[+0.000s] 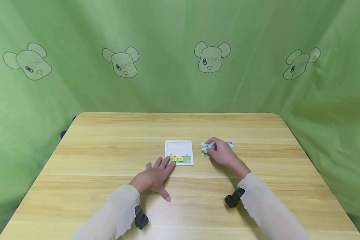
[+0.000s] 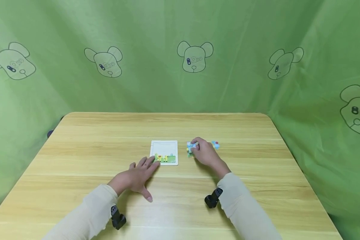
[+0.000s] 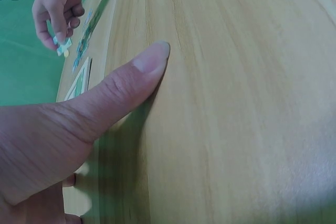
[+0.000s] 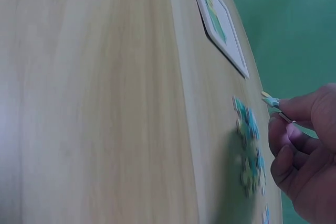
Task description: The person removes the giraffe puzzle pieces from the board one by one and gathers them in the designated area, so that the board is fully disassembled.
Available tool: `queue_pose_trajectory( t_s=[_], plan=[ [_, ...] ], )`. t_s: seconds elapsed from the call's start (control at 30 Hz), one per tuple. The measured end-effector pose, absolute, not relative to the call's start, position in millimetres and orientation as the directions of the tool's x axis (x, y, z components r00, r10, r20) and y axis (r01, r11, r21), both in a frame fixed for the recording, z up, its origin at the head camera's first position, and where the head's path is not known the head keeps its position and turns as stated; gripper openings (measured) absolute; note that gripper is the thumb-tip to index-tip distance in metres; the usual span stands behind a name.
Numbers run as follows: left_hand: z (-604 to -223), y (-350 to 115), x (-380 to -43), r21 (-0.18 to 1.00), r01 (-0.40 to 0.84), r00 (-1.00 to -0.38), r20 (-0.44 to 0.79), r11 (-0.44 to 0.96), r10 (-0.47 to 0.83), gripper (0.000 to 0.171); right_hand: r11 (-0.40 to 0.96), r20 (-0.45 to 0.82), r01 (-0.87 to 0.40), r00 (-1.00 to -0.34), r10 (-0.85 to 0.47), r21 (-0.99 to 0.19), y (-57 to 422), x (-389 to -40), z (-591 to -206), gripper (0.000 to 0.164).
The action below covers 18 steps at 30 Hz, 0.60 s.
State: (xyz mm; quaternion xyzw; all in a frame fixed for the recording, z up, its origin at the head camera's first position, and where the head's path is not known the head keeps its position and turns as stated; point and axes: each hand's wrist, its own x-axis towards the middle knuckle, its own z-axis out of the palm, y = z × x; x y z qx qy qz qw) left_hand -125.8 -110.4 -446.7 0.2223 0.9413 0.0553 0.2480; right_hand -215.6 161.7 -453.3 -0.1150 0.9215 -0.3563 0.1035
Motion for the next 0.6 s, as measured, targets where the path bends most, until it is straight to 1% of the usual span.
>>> queue_pose_trajectory(
  t_s=[0.23,0.37,0.6],
  plan=[
    [-447.4,-110.4,-126.2,0.213,0.39,-0.777,-0.447,0.896,0.444,0.13,0.725,-0.123,-0.09,-0.964,-0.236,-0.683,186.3,-213.5,-452.1,0.032],
    [-448.2,-110.2,-126.2,0.205,0.389,-0.778,-0.449,0.898,0.44,0.131,0.734,-0.153,-0.042,-0.968,-0.197,-0.678,200.2,-212.6,-452.1,0.035],
    [-449.2,-109.8,-126.4,0.196,0.387,-0.78,-0.452,0.901,0.433,0.131,0.725,-0.169,-0.022,-0.967,-0.189,-0.688,221.8,-208.4,-453.9,0.039]
  ],
)
